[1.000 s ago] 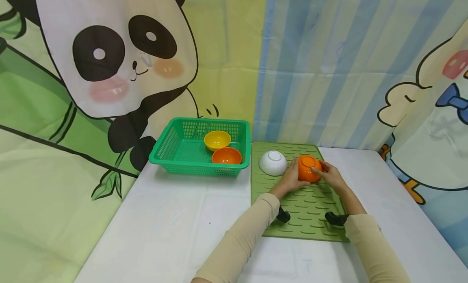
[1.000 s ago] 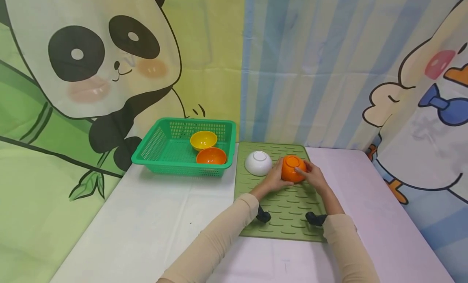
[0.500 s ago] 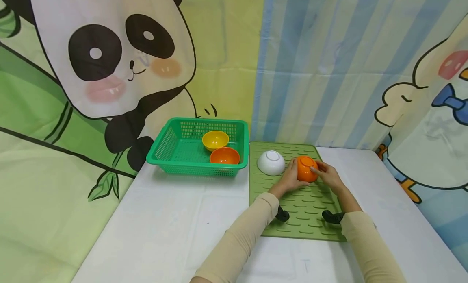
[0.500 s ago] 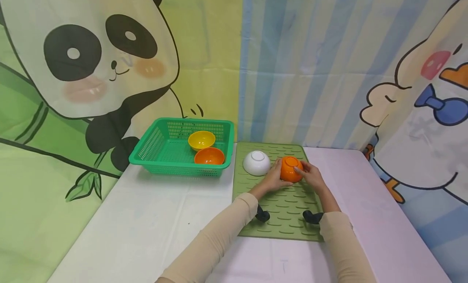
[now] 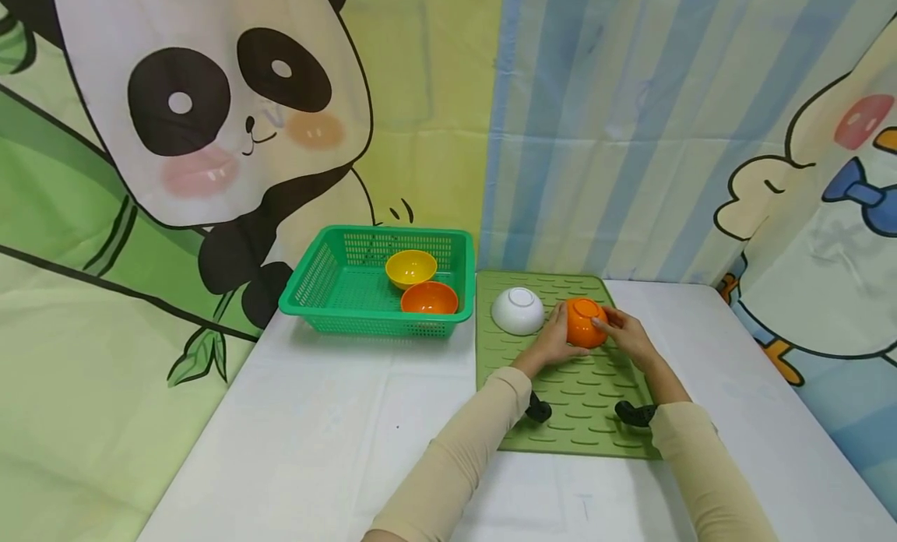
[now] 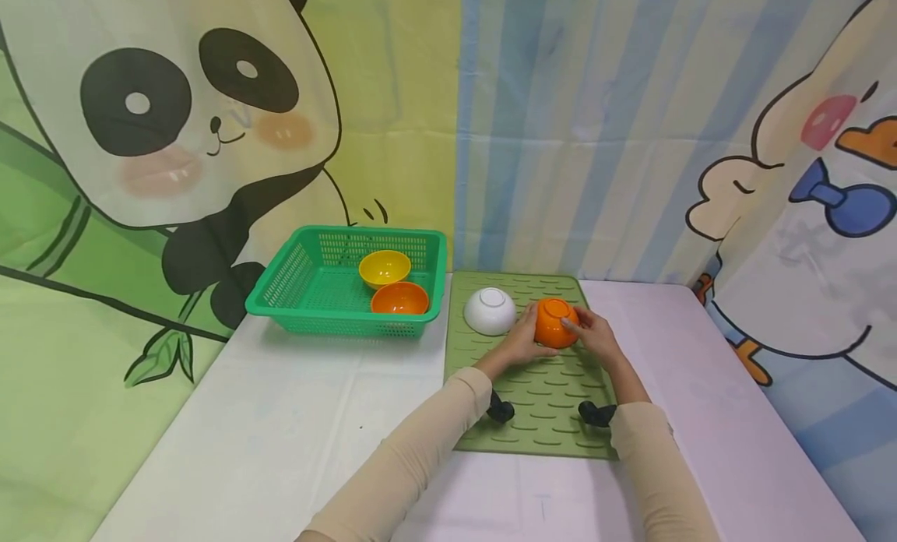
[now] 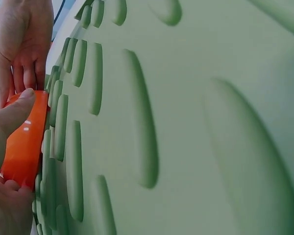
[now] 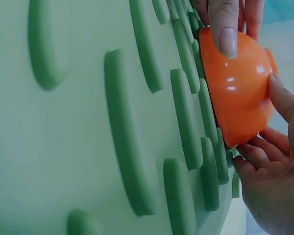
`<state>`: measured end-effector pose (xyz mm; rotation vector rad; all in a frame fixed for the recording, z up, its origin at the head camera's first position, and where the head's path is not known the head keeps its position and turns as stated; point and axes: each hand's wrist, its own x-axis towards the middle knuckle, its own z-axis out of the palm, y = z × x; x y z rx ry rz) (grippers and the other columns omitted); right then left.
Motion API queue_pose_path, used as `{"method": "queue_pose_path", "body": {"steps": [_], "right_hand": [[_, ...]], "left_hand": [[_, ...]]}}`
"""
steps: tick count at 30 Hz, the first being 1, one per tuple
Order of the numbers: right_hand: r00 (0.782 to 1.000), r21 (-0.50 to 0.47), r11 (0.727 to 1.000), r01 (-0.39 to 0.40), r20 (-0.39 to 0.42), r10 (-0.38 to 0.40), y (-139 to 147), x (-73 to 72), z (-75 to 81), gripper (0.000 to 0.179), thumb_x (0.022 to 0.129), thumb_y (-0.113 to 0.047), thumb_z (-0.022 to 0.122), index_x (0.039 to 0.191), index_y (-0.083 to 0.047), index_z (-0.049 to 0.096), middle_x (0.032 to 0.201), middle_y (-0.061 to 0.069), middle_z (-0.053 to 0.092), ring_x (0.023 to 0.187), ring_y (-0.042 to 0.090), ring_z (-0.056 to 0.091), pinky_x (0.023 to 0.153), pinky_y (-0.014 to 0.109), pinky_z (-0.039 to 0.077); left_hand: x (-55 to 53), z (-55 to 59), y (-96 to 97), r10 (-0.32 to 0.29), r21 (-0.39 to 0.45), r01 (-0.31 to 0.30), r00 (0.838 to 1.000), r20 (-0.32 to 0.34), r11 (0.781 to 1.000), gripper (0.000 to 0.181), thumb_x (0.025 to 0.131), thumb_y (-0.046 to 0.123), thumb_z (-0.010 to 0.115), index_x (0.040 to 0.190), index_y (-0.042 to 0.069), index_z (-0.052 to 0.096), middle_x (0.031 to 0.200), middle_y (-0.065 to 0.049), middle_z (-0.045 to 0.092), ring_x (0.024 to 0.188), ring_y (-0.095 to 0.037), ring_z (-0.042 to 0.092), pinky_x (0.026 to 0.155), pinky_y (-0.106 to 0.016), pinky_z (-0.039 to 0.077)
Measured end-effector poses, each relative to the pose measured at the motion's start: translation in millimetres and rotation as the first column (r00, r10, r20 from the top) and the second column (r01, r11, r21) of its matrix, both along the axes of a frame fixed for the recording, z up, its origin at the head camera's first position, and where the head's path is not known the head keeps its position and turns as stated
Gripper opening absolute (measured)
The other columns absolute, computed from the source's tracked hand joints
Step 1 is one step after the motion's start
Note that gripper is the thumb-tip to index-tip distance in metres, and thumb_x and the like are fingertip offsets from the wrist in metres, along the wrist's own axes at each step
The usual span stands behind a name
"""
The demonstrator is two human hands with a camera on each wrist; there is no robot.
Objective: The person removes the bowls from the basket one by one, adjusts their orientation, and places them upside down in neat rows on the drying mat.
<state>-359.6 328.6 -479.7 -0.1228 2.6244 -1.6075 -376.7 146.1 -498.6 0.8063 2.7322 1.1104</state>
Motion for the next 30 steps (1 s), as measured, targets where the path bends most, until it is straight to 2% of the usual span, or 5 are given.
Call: {"method": "queue_pose_path", "body": {"steps": [7,14,21,26,30], "right_hand": [[1.0,-0.031,1.0,0.003,0.017,-0.003,-5,-1.9,-2.2,0.079,0.092,-0.039,0.053,0.144,0.007,0.014,0.145,0.029,0.02,0.133,0.041,0.021,0.103,0.052,0.027],[1.0,-0.045,0.999,0.025,0.02,-0.024,-2,-4.0,-4.1,0.08,0.092,-0.039,0.053,0.145,0.005,0.013,0.147,0.027,0.018,0.133,0.04,0.02,0.104,0.051,0.026],[1.0,-0.049,0.999,0.011,0.022,-0.01,2,-2.7,-5.1,0.083,0.091,-0.042,0.053,0.145,0.004,0.011,0.147,0.026,0.017,0.133,0.039,0.02,0.103,0.051,0.026],[0.999,-0.041,0.999,0.02,0.027,-0.019,4,-1.1,-6.2,0.082,0.091,-0.043,0.053,0.146,0.002,0.013,0.148,0.024,0.017,0.134,0.037,0.02,0.104,0.049,0.027],[0.999,-0.061,0.997,0.039,0.034,-0.037,3,-0.8,-7.2,0.082,0.09,-0.043,0.054,0.146,0.001,0.013,0.148,0.023,0.017,0.134,0.036,0.019,0.104,0.047,0.027]], "left_hand": [[4.4,7.9,-7.0,0.031,-0.024,-0.03,0.999,0.027,0.999,0.104,0.079,0.036,0.072,0.147,0.002,0.001,0.152,-0.017,0.004,0.134,-0.026,0.026,0.103,-0.032,0.032],[36.4,34.5,-15.3,0.062,-0.116,-0.057,0.997,0.044,0.992,0.101,0.081,0.034,0.071,0.147,0.001,0.002,0.152,-0.019,0.003,0.128,-0.025,0.037,0.094,-0.027,0.042],[77.9,76.3,-65.5,-0.146,-0.342,0.175,0.983,0.11,0.923,0.077,0.083,0.042,0.067,0.141,0.002,0.035,0.13,-0.008,0.052,0.115,-0.013,0.051,0.088,-0.021,0.044],[92.1,130.7,-120.3,-0.294,-0.129,0.305,0.951,0.094,0.944,0.05,0.087,0.033,0.065,0.128,0.007,0.054,0.12,-0.003,0.06,0.108,-0.01,0.056,0.084,-0.016,0.044],[74.5,172.8,-161.4,-0.195,0.115,0.198,0.98,-0.039,0.973,0.041,0.087,0.023,0.066,0.123,0.007,0.058,0.117,-0.007,0.061,0.105,-0.014,0.058,0.085,-0.018,0.045]]}}
